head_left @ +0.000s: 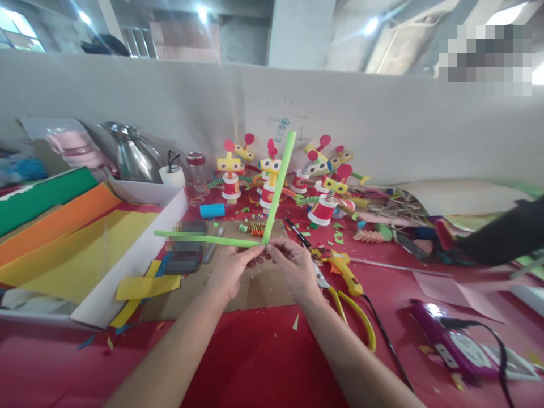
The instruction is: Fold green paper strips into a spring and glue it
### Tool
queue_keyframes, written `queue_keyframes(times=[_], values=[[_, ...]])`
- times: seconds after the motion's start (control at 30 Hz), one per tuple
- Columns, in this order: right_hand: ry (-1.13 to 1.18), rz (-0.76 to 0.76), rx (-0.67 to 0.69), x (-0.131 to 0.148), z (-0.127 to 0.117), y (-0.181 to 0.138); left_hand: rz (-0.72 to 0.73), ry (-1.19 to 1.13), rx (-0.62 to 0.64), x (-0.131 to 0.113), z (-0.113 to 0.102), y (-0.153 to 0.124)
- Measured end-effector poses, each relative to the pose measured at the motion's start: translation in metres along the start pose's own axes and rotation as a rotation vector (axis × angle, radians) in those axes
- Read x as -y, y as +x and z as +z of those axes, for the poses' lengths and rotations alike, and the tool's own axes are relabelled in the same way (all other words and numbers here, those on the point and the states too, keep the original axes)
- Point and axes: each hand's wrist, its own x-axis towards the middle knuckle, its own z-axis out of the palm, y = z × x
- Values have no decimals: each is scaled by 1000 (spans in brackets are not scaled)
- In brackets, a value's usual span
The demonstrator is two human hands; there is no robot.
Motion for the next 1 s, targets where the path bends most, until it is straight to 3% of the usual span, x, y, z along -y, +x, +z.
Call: queue_keyframes(times=[0.2,0.43,1.0], values=[[-100,-27,-59,1,0,-2,20,-41,-14,1,1,0],[-3,-17,11,4,2,-3,97,-61,4,3,-1,1],[42,-18,-17,10,3,-6,45,-178,109,-1,2,-3]])
